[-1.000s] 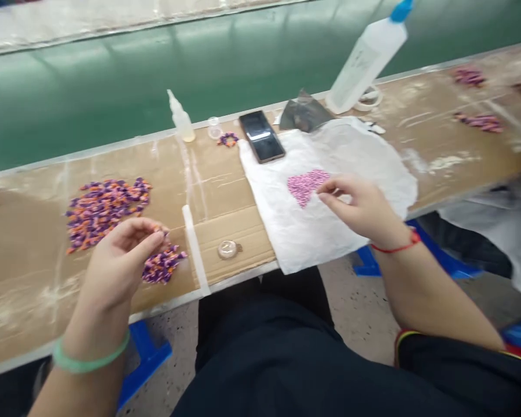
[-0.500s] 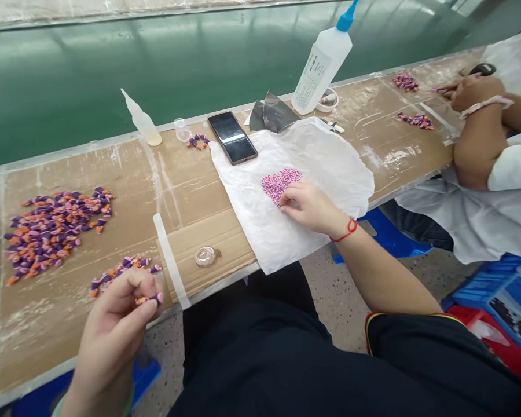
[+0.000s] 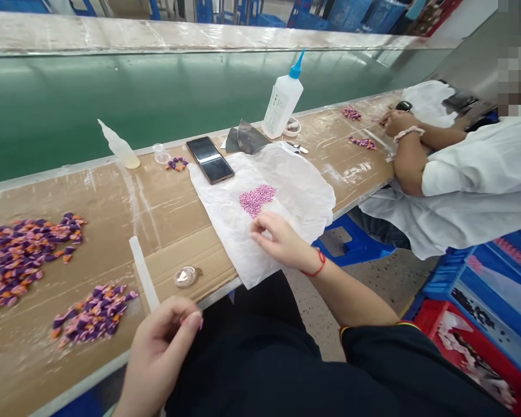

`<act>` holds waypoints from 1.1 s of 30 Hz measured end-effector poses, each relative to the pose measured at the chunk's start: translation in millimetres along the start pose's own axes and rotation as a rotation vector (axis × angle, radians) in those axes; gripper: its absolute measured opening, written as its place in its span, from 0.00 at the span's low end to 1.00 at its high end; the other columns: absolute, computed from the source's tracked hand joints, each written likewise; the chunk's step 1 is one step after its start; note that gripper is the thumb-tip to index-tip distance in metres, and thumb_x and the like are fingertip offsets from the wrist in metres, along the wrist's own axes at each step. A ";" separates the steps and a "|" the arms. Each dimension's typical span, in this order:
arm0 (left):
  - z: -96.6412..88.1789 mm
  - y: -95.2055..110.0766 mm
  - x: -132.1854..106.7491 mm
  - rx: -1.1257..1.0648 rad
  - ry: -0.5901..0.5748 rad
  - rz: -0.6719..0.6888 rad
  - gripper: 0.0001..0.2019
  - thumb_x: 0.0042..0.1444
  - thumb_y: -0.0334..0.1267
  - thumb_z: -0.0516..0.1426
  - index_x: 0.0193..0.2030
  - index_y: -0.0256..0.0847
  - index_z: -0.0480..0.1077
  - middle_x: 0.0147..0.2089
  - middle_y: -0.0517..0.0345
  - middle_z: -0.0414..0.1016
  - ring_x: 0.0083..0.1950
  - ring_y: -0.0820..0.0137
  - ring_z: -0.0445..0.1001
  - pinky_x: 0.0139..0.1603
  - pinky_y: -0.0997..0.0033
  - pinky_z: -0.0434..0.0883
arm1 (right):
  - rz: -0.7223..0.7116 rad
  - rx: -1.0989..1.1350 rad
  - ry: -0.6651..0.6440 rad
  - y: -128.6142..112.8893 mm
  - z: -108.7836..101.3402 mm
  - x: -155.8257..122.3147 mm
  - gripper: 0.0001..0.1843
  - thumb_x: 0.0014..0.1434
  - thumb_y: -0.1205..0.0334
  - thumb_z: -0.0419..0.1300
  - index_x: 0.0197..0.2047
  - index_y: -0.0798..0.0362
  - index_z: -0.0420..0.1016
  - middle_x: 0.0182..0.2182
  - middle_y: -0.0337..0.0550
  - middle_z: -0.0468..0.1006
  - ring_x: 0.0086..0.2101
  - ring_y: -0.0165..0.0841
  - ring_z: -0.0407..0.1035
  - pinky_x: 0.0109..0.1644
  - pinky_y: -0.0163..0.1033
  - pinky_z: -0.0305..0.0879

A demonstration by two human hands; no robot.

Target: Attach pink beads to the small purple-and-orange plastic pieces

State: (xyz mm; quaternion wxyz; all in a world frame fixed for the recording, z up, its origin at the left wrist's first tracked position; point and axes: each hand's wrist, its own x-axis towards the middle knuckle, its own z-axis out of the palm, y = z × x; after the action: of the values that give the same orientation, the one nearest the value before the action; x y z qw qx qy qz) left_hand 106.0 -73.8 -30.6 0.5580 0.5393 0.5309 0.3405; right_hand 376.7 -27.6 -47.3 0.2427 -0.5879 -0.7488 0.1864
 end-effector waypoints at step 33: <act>26.6 3.5 13.7 -0.538 -0.166 -0.158 0.15 0.49 0.46 0.68 0.31 0.37 0.72 0.19 0.68 0.63 0.17 0.82 0.53 0.19 0.77 0.49 | -0.523 0.340 0.236 -62.8 27.7 -13.0 0.16 0.62 0.77 0.55 0.44 0.46 0.75 0.43 0.45 0.76 0.43 0.36 0.72 0.46 0.45 0.72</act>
State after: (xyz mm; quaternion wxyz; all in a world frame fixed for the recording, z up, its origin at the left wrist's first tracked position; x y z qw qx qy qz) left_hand 135.0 -66.5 -34.1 0.7473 0.3551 0.4142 0.3793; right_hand 313.5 -55.1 -36.2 0.4621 -0.3444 -0.7992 0.1708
